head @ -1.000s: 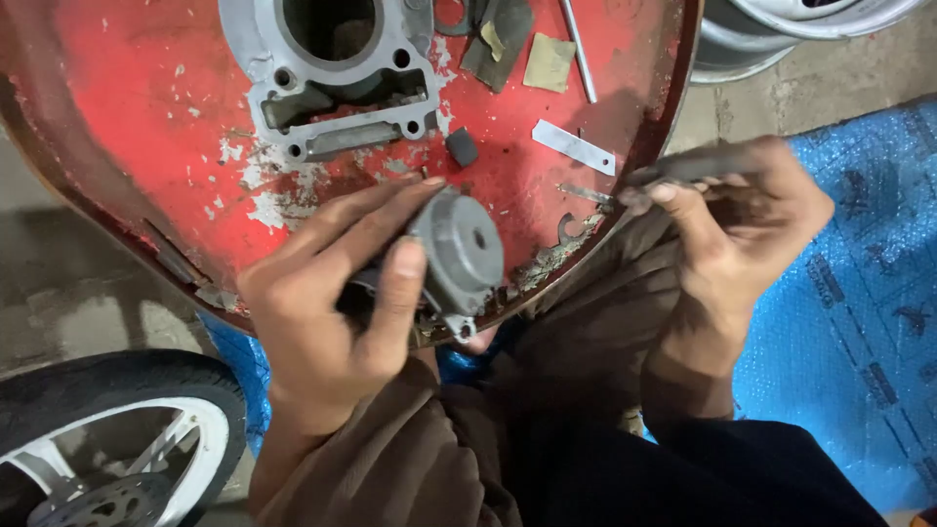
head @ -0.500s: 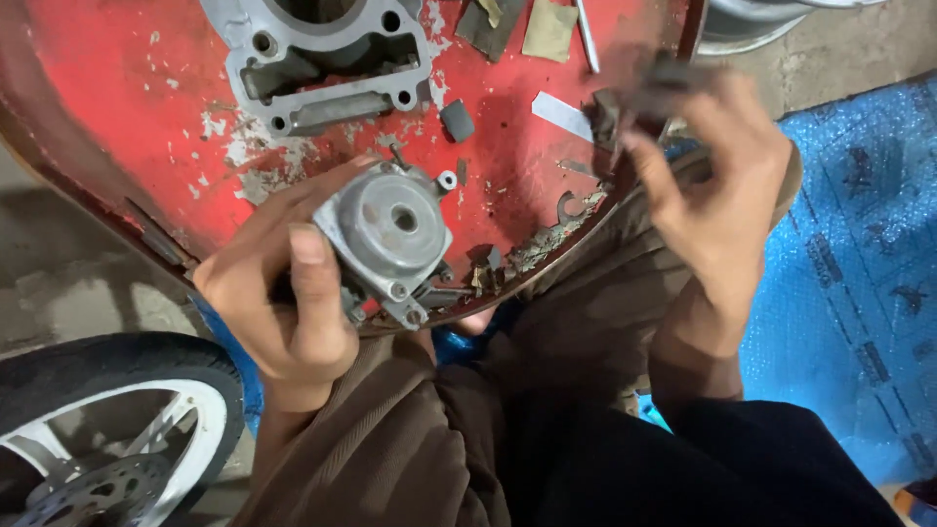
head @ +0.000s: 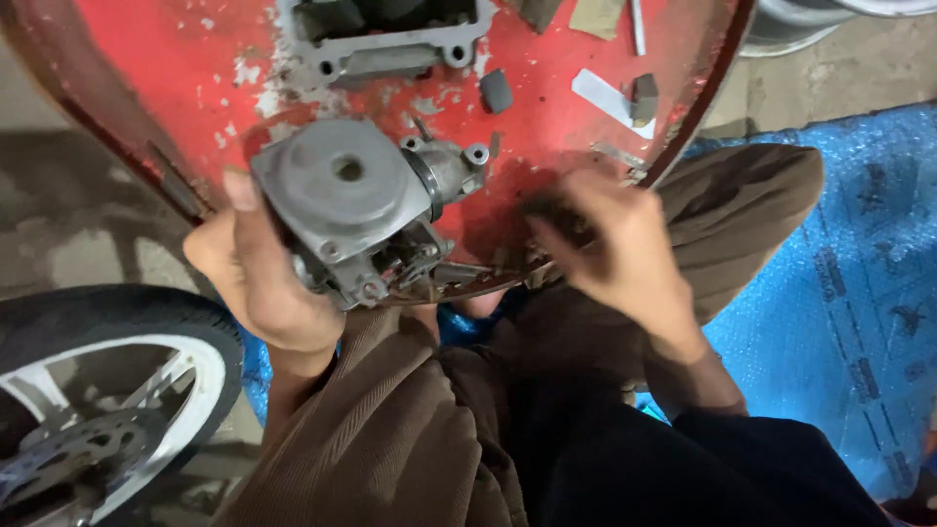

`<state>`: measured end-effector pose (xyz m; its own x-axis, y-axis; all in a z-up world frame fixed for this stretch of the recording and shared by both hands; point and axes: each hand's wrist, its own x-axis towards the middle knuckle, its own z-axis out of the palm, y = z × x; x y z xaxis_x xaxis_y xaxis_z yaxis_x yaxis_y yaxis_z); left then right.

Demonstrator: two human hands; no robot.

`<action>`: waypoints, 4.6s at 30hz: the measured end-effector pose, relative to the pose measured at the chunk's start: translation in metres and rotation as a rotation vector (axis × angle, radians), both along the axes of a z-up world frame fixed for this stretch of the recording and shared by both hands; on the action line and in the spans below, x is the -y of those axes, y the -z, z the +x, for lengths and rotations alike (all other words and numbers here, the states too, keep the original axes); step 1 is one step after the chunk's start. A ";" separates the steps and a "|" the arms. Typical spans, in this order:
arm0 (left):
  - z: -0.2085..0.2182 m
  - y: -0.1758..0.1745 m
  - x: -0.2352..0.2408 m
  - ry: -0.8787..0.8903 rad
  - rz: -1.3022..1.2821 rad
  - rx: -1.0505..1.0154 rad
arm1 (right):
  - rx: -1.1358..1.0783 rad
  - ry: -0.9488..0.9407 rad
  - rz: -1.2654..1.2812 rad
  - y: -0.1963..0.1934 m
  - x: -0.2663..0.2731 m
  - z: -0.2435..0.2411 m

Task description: The person scrubs a cylindrical mechanical part with a small abrasive block while sitting on a blue tarp. They rotate the part to clean different sides and then use a metal file to scrape the surface of the component.

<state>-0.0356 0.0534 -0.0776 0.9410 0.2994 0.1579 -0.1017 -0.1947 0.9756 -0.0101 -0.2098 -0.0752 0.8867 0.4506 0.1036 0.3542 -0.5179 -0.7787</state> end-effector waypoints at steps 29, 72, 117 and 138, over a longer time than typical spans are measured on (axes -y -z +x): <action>-0.007 -0.024 0.006 -0.110 -0.260 0.125 | 0.227 -0.353 -0.108 0.015 -0.058 -0.009; -0.007 0.009 -0.014 -0.225 0.404 0.446 | 0.279 -0.388 -0.282 0.012 -0.050 0.008; -0.001 -0.035 0.007 0.017 0.142 0.173 | 0.200 0.228 0.045 -0.008 -0.011 0.037; 0.017 -0.062 0.025 0.139 0.297 -0.012 | -0.460 0.056 0.974 0.034 0.019 0.035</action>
<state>-0.0187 0.0281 -0.0159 0.9720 0.1105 0.2074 -0.1359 -0.4558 0.8796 0.0253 -0.2289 -0.1091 0.9488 0.3122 0.0476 -0.0823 0.3899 -0.9172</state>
